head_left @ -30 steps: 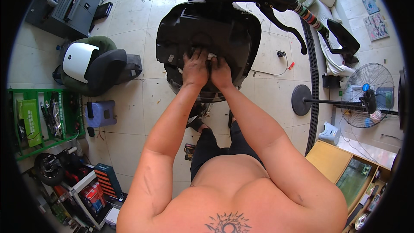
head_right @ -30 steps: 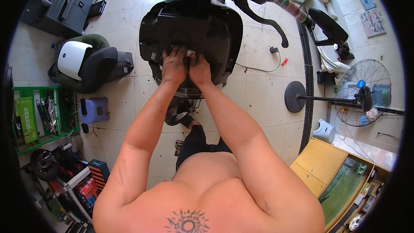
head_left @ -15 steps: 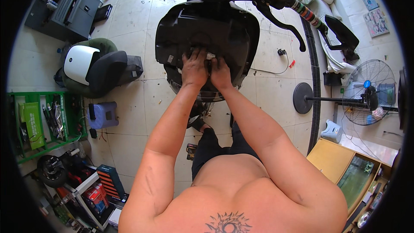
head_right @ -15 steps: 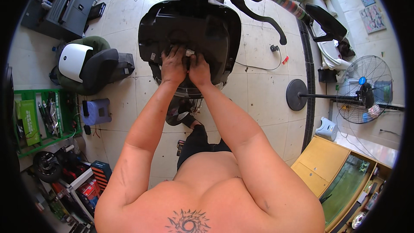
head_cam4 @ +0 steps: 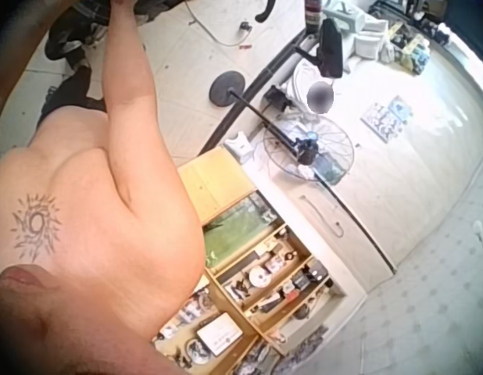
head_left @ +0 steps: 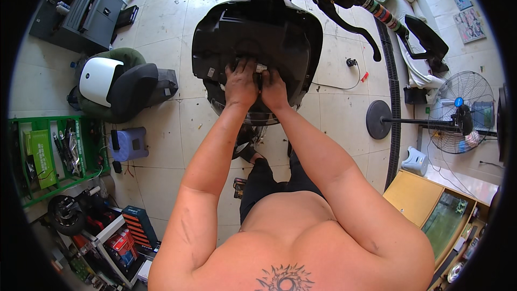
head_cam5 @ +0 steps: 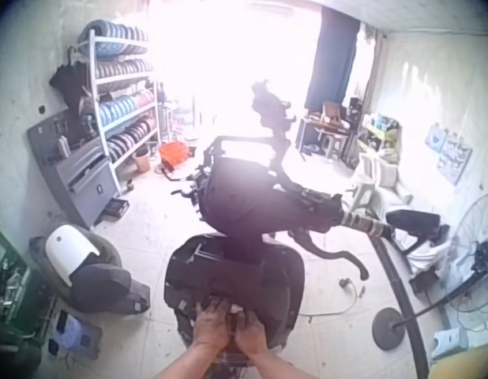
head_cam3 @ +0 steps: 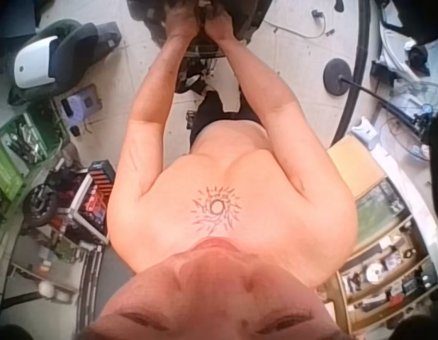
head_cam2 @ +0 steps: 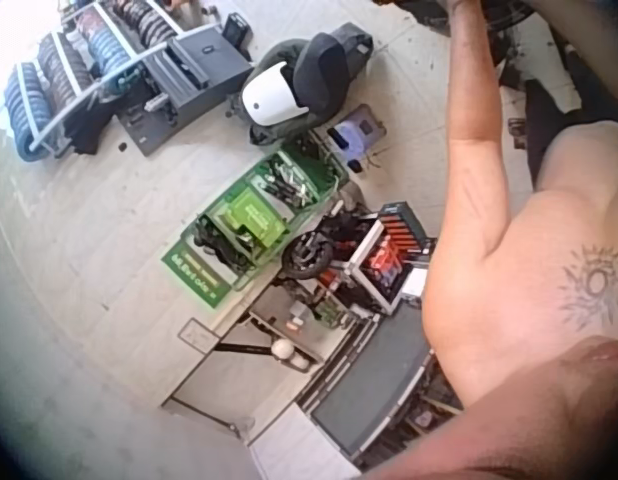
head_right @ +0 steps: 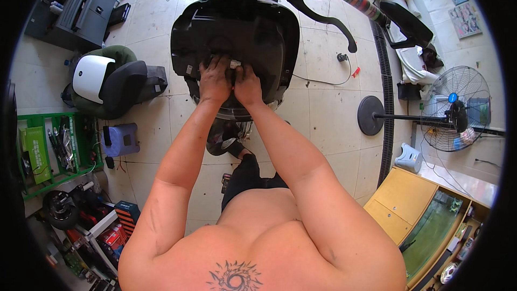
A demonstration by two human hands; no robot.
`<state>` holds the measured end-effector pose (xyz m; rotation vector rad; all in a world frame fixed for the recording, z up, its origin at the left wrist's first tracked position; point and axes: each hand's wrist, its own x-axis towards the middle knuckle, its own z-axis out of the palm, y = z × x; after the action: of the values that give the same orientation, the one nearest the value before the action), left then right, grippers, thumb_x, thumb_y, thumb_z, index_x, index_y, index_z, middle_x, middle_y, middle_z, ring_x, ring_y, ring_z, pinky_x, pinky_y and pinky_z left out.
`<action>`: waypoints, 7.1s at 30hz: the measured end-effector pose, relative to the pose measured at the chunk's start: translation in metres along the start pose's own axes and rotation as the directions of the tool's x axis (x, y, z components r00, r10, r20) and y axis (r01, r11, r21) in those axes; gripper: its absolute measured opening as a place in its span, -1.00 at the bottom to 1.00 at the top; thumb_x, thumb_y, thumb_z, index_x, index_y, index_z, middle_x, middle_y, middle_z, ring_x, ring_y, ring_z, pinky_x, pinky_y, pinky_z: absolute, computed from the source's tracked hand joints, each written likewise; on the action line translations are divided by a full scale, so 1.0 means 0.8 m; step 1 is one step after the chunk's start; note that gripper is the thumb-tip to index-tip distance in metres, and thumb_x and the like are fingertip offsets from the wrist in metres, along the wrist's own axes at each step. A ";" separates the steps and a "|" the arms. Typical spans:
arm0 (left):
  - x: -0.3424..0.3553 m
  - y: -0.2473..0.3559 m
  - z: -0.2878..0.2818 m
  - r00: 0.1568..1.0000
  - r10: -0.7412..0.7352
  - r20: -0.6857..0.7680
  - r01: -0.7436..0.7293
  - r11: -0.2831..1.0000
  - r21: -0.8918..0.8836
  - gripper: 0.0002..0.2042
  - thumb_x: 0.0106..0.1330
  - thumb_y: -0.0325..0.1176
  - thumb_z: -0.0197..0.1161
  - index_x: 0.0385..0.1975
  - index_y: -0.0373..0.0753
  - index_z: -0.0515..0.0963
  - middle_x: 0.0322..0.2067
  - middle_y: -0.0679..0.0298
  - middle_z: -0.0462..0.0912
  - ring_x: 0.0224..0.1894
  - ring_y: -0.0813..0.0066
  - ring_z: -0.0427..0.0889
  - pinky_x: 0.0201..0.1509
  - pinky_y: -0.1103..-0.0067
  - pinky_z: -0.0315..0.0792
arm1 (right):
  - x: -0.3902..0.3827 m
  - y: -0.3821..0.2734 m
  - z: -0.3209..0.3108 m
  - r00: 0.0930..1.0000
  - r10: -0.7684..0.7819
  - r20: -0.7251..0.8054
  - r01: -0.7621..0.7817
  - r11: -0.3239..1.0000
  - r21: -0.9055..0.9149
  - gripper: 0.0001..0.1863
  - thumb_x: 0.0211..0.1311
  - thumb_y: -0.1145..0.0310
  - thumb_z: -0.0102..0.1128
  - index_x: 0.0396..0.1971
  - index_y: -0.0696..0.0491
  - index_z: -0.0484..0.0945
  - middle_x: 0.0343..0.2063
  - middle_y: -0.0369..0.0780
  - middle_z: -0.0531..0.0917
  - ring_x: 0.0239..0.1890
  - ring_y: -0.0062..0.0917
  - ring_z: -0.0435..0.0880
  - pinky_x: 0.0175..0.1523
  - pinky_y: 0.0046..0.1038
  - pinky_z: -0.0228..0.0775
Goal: The person removes a white plastic cover from a scooter, then uses a cordless drill to remove screws from the front fairing. They disconnect wiring, detach the fairing, and later use scissors to trim a small plant near the rear wheel.
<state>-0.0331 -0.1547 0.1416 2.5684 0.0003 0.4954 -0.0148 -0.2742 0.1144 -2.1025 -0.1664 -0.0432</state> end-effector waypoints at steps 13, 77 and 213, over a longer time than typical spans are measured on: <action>0.000 -0.003 0.003 0.999 0.017 -0.028 -0.016 1.000 0.018 -0.60 0.25 -0.31 0.10 0.10 -0.17 0.42 0.08 0.11 0.48 0.15 0.13 0.42 0.33 0.19 0.08 | -0.001 -0.010 -0.002 0.996 0.094 0.007 -0.094 0.995 0.016 -0.65 0.37 0.16 -0.13 -0.08 0.12 0.43 -0.33 0.15 0.60 -0.22 0.17 0.53 -0.13 0.09 0.34; -0.003 0.015 -0.001 0.999 -0.039 -0.016 0.040 0.997 0.064 -0.55 0.20 -0.37 0.21 0.14 -0.07 0.43 0.15 0.18 0.46 0.22 0.12 0.37 0.34 0.22 0.13 | -0.194 0.271 -0.345 0.399 0.750 0.528 -0.519 0.659 -0.544 -0.66 0.14 0.30 0.15 -0.17 0.21 0.62 -0.30 0.05 0.68 -0.21 -0.18 0.69 -0.07 -0.27 0.49; -0.012 0.025 -0.037 0.895 -0.437 0.092 0.437 0.814 -0.382 -0.70 0.22 -0.28 0.14 -0.07 -0.23 0.45 -0.20 0.26 0.59 -0.22 0.37 0.62 -0.09 0.43 0.54 | -0.141 0.326 -0.113 0.799 0.051 0.599 -0.496 0.620 0.608 -0.93 0.03 0.60 0.16 -0.44 0.20 0.59 -0.56 -0.15 0.60 -0.54 -0.37 0.57 -0.41 -0.45 0.38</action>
<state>-0.0538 -0.1585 0.1718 2.0765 0.4414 0.2793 -0.0878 -0.4950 -0.0729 -1.2171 -0.1371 0.7160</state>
